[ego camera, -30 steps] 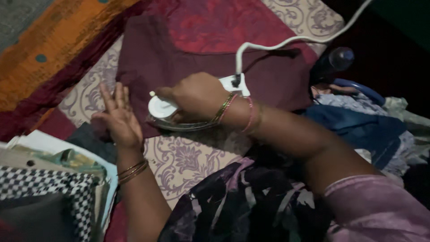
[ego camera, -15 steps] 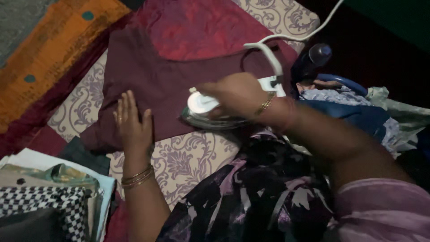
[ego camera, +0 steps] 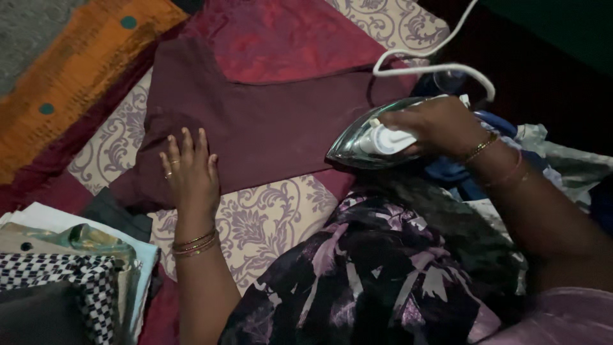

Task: The person irons a maroon shirt laid out on a patterned surface. They smooth the fabric, button the collar, and iron the front, sleeves, and back before folding the shirt.

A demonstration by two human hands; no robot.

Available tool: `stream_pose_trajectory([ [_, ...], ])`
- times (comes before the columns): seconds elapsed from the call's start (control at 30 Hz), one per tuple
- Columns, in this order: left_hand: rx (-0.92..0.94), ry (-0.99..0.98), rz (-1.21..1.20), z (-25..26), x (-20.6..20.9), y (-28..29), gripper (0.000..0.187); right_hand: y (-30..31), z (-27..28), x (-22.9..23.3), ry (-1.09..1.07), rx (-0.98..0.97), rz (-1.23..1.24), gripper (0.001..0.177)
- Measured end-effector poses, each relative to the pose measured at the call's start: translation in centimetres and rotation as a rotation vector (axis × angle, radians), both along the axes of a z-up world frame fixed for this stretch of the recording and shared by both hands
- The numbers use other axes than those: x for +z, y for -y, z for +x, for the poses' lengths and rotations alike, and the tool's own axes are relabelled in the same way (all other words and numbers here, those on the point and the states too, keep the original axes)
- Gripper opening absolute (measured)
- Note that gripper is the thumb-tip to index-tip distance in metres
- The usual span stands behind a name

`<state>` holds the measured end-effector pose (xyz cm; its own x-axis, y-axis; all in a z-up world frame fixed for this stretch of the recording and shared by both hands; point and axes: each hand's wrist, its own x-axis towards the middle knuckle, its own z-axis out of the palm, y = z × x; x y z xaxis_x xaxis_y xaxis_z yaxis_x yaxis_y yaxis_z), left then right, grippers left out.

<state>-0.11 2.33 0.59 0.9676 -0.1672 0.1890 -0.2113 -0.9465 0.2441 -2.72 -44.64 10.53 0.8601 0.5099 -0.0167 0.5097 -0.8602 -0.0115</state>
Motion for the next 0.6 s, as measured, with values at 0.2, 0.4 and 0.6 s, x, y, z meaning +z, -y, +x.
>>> stream_pose_trajectory([
  [0.2,-0.040,0.050,0.109,-0.6,0.3,3.2,0.060,1.2,-1.8,-2.1,0.118,-0.015,0.110,0.072],
  [0.4,-0.137,-0.044,-0.025,-1.2,0.4,5.8,0.074,1.0,0.8,-0.8,0.285,-0.113,0.358,0.078],
  [0.6,-0.114,-0.087,-0.025,-1.2,0.8,5.7,0.072,-0.3,9.7,-0.4,0.416,-0.249,1.064,0.072],
])
